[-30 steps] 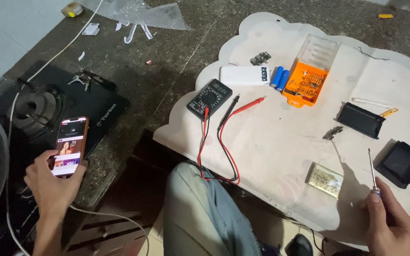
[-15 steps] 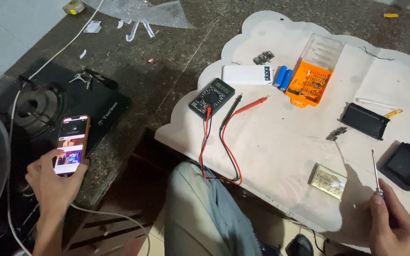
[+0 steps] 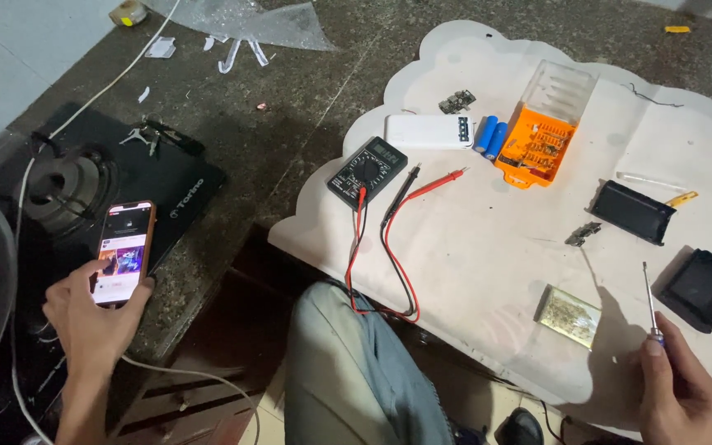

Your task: Testing a small battery with a multimeter and soldering its terminals on a workbench.

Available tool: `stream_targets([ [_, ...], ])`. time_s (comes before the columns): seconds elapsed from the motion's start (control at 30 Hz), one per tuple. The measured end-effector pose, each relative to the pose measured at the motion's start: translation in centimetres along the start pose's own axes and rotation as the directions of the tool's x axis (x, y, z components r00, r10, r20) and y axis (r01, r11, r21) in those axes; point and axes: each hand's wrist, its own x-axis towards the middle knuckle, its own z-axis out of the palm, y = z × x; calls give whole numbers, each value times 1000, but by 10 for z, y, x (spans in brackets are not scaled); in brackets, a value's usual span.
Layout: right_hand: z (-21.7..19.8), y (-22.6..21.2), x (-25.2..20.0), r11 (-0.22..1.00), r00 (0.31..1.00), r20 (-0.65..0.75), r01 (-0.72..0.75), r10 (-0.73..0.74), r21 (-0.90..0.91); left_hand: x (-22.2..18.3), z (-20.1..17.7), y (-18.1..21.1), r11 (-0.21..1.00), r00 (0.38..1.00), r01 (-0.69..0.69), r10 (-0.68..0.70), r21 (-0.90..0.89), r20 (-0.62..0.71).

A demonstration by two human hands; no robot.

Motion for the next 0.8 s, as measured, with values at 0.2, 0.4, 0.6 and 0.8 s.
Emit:
stream_targets([
  [0.2, 1, -6, 0, 999, 1000, -1, 25, -25, -44, 3, 2, -5, 1000, 1000, 9, -9, 21, -4],
  [0.4, 1, 2, 0, 1000, 1000, 0, 4, -4, 12, 6, 8, -18, 994, 993, -101, 102, 31, -50],
  [0.6, 1, -13, -2, 1000, 1000, -20, -2, 2, 6, 2, 1, -3, 1000, 1000, 17, -17, -6, 6],
  [0.8, 1, -4, 1, 998, 999, 1, 47, -47, 28, -1, -8, 3, 998, 999, -50, 50, -25, -8],
])
